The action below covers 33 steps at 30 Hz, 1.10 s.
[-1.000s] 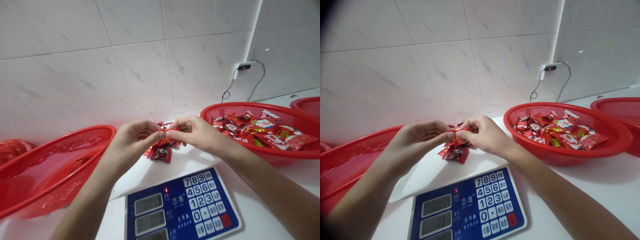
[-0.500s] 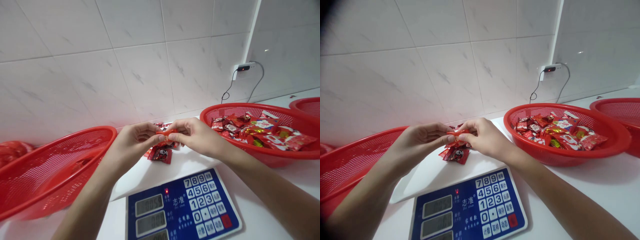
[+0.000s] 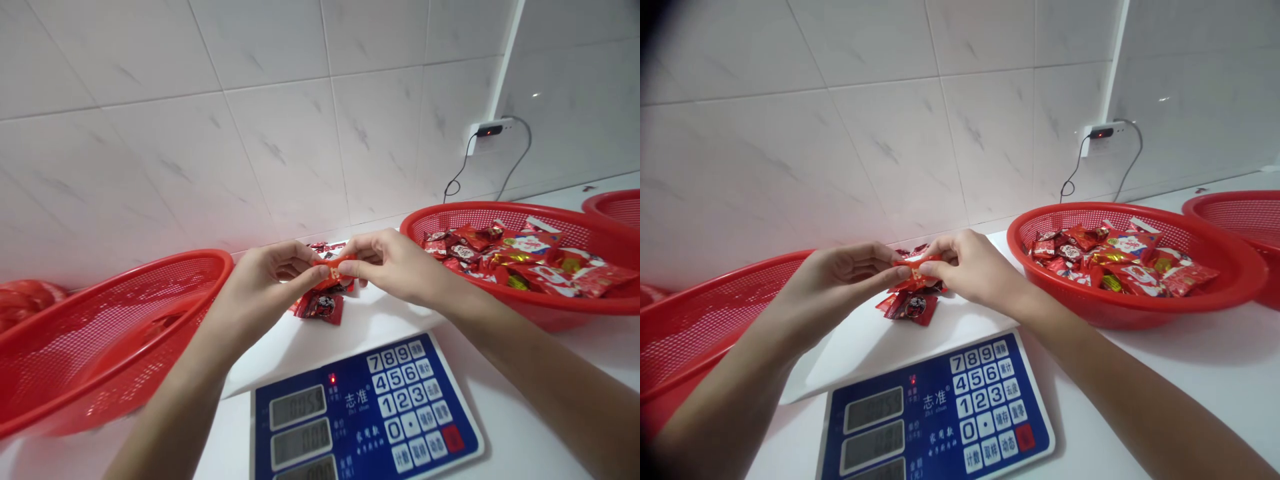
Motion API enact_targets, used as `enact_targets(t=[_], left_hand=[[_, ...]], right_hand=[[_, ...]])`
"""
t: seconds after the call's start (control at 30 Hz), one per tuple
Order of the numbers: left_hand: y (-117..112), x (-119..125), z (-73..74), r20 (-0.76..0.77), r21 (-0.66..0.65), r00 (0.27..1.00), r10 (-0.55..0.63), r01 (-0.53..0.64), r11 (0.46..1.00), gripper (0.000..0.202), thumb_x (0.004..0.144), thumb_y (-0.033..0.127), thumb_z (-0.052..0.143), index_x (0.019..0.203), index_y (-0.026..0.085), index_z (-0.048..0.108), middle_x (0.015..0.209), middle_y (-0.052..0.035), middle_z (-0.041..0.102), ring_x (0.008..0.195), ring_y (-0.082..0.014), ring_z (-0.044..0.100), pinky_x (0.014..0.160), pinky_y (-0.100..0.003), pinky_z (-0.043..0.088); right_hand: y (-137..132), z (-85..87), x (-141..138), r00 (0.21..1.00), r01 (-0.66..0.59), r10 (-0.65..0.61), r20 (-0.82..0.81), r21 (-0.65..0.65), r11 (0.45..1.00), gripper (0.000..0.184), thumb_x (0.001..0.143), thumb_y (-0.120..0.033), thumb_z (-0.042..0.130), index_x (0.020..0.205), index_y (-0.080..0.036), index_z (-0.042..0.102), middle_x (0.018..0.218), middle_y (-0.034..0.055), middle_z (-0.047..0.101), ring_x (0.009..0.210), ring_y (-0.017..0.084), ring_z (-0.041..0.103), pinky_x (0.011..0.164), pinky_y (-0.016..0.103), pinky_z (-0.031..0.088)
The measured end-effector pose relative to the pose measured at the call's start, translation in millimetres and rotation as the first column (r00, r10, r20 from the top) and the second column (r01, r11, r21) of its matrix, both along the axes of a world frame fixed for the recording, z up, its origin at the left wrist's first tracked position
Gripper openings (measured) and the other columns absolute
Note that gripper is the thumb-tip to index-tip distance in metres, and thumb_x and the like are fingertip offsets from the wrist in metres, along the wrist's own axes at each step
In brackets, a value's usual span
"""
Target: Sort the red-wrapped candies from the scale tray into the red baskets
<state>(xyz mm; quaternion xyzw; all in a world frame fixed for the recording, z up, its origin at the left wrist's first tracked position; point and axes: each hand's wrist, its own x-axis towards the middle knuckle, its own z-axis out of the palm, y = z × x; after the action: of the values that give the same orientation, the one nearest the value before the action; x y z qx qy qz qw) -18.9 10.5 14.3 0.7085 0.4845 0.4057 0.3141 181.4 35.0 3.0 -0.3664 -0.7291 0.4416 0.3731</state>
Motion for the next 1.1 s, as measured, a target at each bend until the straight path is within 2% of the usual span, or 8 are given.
enact_targets(t=[0.13, 0.23, 0.33, 0.47, 0.53, 0.63, 0.8, 1.1], left_hand=[[-0.9, 0.5, 1.5, -0.035, 0.023, 0.999, 0.015, -0.014, 1.0, 0.025, 0.074, 0.041, 0.086, 0.082, 0.02, 0.076, 0.083, -0.004, 0.08, 0.079, -0.0213, 0.076, 0.067, -0.026, 0.057], [-2.2, -5.2, 7.0, -0.075, 0.074, 0.996, 0.044, -0.039, 0.997, 0.027, 0.077, 0.046, 0.082, 0.083, 0.02, 0.076, 0.083, -0.0055, 0.08, 0.081, -0.0233, 0.076, 0.069, -0.028, 0.057], [-0.7, -15.5, 12.3, -0.166, 0.161, 0.967, 0.194, -0.167, 0.973, 0.028, 0.079, 0.05, 0.076, 0.081, 0.022, 0.076, 0.078, -0.0056, 0.08, 0.075, -0.0235, 0.074, 0.06, -0.027, 0.053], [7.0, -25.6, 9.3, -0.334, 0.246, 0.841, 0.426, -0.358, 0.901, 0.021, 0.077, 0.045, 0.075, 0.077, 0.024, 0.076, 0.074, -0.006, 0.079, 0.072, -0.0253, 0.072, 0.054, -0.028, 0.047], [10.5, -25.3, 4.5, -0.42, 0.244, 0.808, 0.413, -0.337, 0.909, 0.019, 0.077, 0.042, 0.074, 0.072, 0.024, 0.076, 0.072, -0.0059, 0.079, 0.07, -0.0262, 0.072, 0.056, -0.029, 0.046], [12.1, -21.6, -0.4, -0.46, 0.228, 0.821, 0.337, -0.258, 0.939, 0.024, 0.082, 0.043, 0.07, 0.07, 0.024, 0.077, 0.072, -0.0051, 0.079, 0.069, -0.0256, 0.072, 0.058, -0.03, 0.046], [7.7, -20.9, 3.2, -0.34, 0.265, 0.862, 0.376, -0.296, 0.918, 0.027, 0.085, 0.048, 0.069, 0.084, 0.024, 0.08, 0.084, -0.0048, 0.082, 0.08, -0.0235, 0.073, 0.065, -0.028, 0.049], [2.7, -18.1, 4.3, -0.256, 0.298, 0.891, 0.374, -0.296, 0.908, 0.026, 0.086, 0.048, 0.072, 0.083, 0.024, 0.08, 0.075, -0.0016, 0.079, 0.068, -0.0175, 0.067, 0.065, -0.025, 0.05]], right_hand=[[-0.7, -5.3, -4.5, 0.997, 0.074, -0.074, -0.01, 0.112, 0.991, 0.009, 0.09, -0.021, 0.068, 0.085, -0.015, 0.073, 0.074, 0.002, 0.07, 0.069, 0.012, 0.062, 0.067, 0.025, 0.047], [1.3, -6.7, -5.7, 0.997, 0.069, -0.063, -0.042, 0.147, 0.987, 0.013, 0.09, -0.024, 0.069, 0.095, -0.016, 0.078, 0.088, 0.0046, 0.076, 0.078, 0.014, 0.066, 0.071, 0.025, 0.049], [4.6, -3.5, -1.2, 0.989, 0.149, -0.144, -0.04, 0.158, 0.976, 0.022, 0.089, -0.028, 0.072, 0.107, -0.016, 0.079, 0.092, 0.0055, 0.077, 0.076, 0.014, 0.064, 0.068, 0.026, 0.049], [7.2, 5.3, 11.2, 0.972, 0.236, -0.233, -0.04, 0.173, 0.956, 0.027, 0.09, -0.03, 0.074, 0.111, -0.013, 0.078, 0.087, 0.0063, 0.076, 0.065, 0.012, 0.057, 0.057, 0.026, 0.042], [7.6, 8.8, 17.2, 0.971, 0.239, -0.235, -0.042, 0.166, 0.957, 0.027, 0.09, -0.031, 0.074, 0.111, -0.014, 0.078, 0.09, 0.0074, 0.076, 0.066, 0.012, 0.057, 0.056, 0.026, 0.042], [8.5, 11.7, 23.7, 0.967, 0.253, -0.247, -0.058, 0.17, 0.952, 0.027, 0.09, -0.031, 0.074, 0.111, -0.015, 0.078, 0.091, 0.0084, 0.075, 0.066, 0.013, 0.058, 0.057, 0.028, 0.044], [7.7, 15.5, 25.9, 0.958, 0.282, -0.267, -0.103, 0.177, 0.943, 0.021, 0.09, -0.025, 0.073, 0.107, -0.014, 0.078, 0.088, 0.0083, 0.074, 0.064, 0.013, 0.058, 0.058, 0.029, 0.046], [7.2, 14.1, 23.5, 0.96, 0.28, -0.271, -0.074, 0.19, 0.941, 0.021, 0.09, -0.026, 0.073, 0.106, -0.016, 0.079, 0.086, 0.0057, 0.074, 0.063, 0.012, 0.057, 0.056, 0.028, 0.045]])
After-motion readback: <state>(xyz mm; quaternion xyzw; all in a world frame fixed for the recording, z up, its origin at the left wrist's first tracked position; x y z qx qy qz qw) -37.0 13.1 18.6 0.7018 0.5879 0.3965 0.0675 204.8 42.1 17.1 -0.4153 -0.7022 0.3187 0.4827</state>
